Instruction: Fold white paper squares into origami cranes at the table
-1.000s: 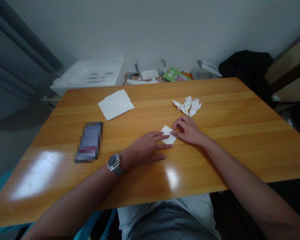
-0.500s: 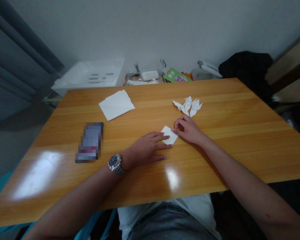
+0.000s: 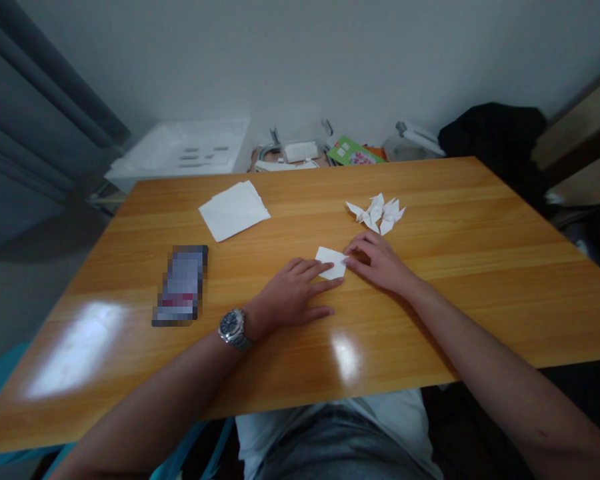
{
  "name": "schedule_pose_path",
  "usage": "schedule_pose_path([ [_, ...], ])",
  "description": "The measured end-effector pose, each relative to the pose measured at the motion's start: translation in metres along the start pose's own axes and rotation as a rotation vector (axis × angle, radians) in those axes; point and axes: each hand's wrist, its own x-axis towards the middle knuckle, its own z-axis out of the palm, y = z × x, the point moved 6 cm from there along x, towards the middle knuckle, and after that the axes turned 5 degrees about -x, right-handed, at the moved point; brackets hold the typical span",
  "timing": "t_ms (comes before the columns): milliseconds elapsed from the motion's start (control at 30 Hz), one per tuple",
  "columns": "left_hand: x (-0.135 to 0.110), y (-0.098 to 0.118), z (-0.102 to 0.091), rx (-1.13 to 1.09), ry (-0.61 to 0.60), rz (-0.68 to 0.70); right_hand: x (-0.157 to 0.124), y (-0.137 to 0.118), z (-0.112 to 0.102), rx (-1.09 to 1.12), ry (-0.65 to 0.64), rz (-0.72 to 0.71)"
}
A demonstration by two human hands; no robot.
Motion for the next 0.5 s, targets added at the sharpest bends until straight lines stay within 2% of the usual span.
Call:
schedule_pose_path([
  [133, 0.0, -0.003, 0.0, 0.043, 0.003, -0.054, 0.001, -0.005, -0.001, 0.073, 0.018, -0.098],
  [267, 0.0, -0.006, 0.0, 0.03, 0.032, -0.062, -0.001, -0.012, 0.002, 0.071, -0.017, -0.181],
  [500, -0.001, -0.016, -0.008, -0.028, 0.164, -0.108, -0.002, -0.015, 0.008, 0.006, -0.103, -0.205],
])
